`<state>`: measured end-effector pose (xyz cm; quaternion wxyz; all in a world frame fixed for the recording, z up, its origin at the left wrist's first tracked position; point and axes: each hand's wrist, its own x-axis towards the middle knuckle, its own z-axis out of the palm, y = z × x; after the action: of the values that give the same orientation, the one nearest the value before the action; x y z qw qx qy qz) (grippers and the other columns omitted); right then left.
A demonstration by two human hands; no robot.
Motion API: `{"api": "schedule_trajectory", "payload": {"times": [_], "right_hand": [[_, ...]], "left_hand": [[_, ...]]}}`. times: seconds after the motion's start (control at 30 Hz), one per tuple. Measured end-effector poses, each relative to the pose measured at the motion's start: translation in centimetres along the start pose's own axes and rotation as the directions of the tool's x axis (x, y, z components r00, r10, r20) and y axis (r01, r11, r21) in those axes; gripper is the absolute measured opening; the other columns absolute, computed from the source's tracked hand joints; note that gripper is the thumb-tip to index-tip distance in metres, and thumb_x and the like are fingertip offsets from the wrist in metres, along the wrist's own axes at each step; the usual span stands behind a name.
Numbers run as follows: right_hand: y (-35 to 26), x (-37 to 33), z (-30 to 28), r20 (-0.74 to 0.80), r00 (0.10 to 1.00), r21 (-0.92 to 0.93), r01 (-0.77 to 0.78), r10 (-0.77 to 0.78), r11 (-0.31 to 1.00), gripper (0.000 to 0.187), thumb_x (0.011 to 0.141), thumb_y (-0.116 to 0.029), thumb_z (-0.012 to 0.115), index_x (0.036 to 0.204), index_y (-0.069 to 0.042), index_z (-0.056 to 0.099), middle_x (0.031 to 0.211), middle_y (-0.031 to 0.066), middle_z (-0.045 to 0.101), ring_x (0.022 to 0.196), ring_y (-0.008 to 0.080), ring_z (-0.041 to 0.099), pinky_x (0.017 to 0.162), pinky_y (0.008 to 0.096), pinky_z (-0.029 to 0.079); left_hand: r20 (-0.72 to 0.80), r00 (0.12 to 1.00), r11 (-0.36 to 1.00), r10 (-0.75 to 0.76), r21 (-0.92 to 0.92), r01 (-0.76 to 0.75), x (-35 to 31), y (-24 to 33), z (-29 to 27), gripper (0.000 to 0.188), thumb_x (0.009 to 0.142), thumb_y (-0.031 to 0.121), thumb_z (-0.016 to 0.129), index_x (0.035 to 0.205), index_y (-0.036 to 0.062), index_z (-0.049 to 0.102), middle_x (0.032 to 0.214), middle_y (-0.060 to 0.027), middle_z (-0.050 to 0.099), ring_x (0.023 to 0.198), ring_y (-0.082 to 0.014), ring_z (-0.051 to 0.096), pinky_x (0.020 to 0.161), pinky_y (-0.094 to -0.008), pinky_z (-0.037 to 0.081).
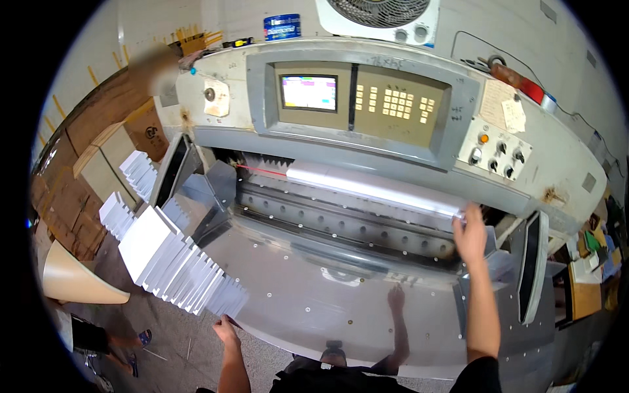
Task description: The person repeatedly picks up stacks of white paper, aligns them on a paper cutter, and trims the edges. The person then stacks the trimmed sheets and discards the offcuts into a nearby bin.
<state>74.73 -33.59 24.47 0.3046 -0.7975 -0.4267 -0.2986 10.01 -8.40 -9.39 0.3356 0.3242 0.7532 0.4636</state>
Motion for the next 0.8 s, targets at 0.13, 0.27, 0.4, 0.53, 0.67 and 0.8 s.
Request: {"api": "schedule_trajectory", "payload": {"times": [0.13,0.27,0.4,0.53,0.67,0.8], "right_hand": [[1.3,-18.8,-1.0,0.355,0.845,0.117,-0.465,0.400,0.878,0.026,0.089,-0.020,0.061,0.074,0.002,0.061,0.063,0.0173,0.057,0.058,0.0319,0.058,0.057,0.0410,0.045],[0.7,-38.3,-3.9,0.316,0.537,0.128,-0.841,0.782,0.525,0.031,0.091,-0.022,0.061,0.072,0.001,0.060,0.058,0.0134,0.058,0.053,0.0224,0.059,0.048,0.0367,0.045],[-1.0,-49.9,-7.3,0.116,0.176,0.229,-0.962,0.978,0.146,0.026,0.093,-0.027,0.063,0.089,-0.002,0.056,0.065,0.0077,0.058,0.055,0.0172,0.059,0.044,0.0324,0.046],[-5.5,-50.3,-7.9,0.149,-0.248,0.345,-0.894,0.957,-0.286,0.037,0.094,-0.040,0.063,0.100,-0.004,0.054,0.076,0.0089,0.060,0.056,0.0187,0.060,0.041,0.0311,0.045],[-10.3,-49.8,-5.6,0.702,-0.167,0.412,-0.698,0.692,-0.586,0.042,0.094,-0.051,0.061,0.110,-0.012,0.059,0.090,0.0067,0.064,0.071,0.0235,0.063,0.050,0.0327,0.048],[-13.0,-46.4,-1.2,0.659,-0.297,0.479,-0.543,0.692,-0.689,0.046,0.093,-0.059,0.057,0.117,-0.020,0.061,0.103,-0.0042,0.066,0.086,0.0152,0.063,0.064,0.0317,0.048]], "left_hand": [[0.187,0.957,0.936,-0.220,-0.235,0.261,2.0,1.1,2.2,0.049,0.091,0.035,0.064,0.113,-0.0087,0.055,0.106,-0.0177,0.063,0.098,-0.0269,0.062,0.088,-0.0360,0.049],[0.105,0.968,0.951,-0.229,-0.188,0.245,2.2,1.0,3.7,0.068,0.091,0.051,0.058,0.120,-0.0102,0.054,0.115,-0.0241,0.062,0.105,-0.0343,0.062,0.091,-0.0431,0.049],[-0.123,0.984,0.944,-0.132,0.288,0.163,3.8,0.4,3.3,0.086,0.089,0.066,0.050,0.122,-0.0138,0.053,0.121,-0.0313,0.059,0.108,-0.0431,0.061,0.095,-0.0510,0.047],[-0.121,0.986,0.936,-0.116,0.319,0.150,3.6,3.2,4.1,0.093,0.088,0.070,0.047,0.120,-0.0169,0.052,0.122,-0.0348,0.057,0.108,-0.0460,0.061,0.095,-0.0522,0.048],[-0.023,0.999,0.999,-0.044,-0.025,0.044,4.1,2.8,4.4,0.087,0.090,0.065,0.055,0.119,-0.0177,0.050,0.118,-0.0325,0.060,0.102,-0.0415,0.064,0.091,-0.0477,0.053],[0.032,0.996,0.993,-0.083,-0.086,0.086,3.5,3.7,3.7,0.089,0.089,0.063,0.059,0.124,-0.0177,0.046,0.124,-0.0324,0.056,0.107,-0.0390,0.062,0.093,-0.0454,0.052]]}}
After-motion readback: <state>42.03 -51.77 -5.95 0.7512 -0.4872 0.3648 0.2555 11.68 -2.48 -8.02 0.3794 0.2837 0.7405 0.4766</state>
